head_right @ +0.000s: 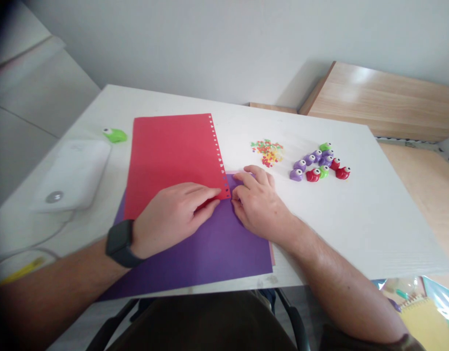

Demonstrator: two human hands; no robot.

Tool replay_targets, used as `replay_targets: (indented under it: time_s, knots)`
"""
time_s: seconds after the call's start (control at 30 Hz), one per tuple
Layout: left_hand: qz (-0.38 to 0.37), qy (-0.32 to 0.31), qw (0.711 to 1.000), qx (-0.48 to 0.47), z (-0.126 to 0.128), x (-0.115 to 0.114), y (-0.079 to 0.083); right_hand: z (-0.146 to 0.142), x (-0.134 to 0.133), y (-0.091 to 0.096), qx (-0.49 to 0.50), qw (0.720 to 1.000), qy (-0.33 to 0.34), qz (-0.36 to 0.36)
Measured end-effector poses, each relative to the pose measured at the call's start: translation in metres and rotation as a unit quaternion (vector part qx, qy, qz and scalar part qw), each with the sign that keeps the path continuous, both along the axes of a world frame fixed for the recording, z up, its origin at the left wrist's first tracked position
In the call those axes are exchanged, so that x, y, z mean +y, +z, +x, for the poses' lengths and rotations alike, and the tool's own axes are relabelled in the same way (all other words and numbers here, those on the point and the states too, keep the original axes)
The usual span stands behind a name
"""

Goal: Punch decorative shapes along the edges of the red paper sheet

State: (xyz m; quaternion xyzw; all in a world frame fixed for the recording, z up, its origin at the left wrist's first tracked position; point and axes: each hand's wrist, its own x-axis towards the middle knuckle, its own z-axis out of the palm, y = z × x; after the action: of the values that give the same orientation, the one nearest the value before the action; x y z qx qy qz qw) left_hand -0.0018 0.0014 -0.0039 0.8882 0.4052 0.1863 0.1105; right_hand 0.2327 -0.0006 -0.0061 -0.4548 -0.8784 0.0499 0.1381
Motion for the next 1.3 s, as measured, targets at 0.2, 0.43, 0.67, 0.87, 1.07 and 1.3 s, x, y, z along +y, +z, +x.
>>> replay_targets:
  time_s: [0.2,0.43,0.67,0.87,1.07,1.3]
  knots:
    - [-0.003,0.001,1.0,-0.002,0.0,0.0,0.001,-0.001,0.001,-0.001,0.012,1.0,-0.002,0.014]
    - [-0.004,-0.001,1.0,-0.004,0.0,0.0,0.001,0.006,0.004,0.009,0.057,0.996,-0.036,0.056]
    - [0.001,0.001,1.0,-0.002,0.0,0.0,0.0,0.007,0.001,0.01,0.024,0.999,-0.033,0.026]
    - [0.001,0.003,1.0,0.0,0.001,0.0,-0.001,0.004,-0.002,0.006,0.012,1.0,-0.028,0.005]
    - [0.004,0.002,1.0,0.0,0.0,-0.001,0.001,0.003,0.0,0.003,0.012,0.999,-0.029,-0.007]
    - [0.011,0.001,1.0,-0.003,0.0,-0.001,0.001,0.002,0.0,0.001,0.007,1.0,-0.018,-0.002]
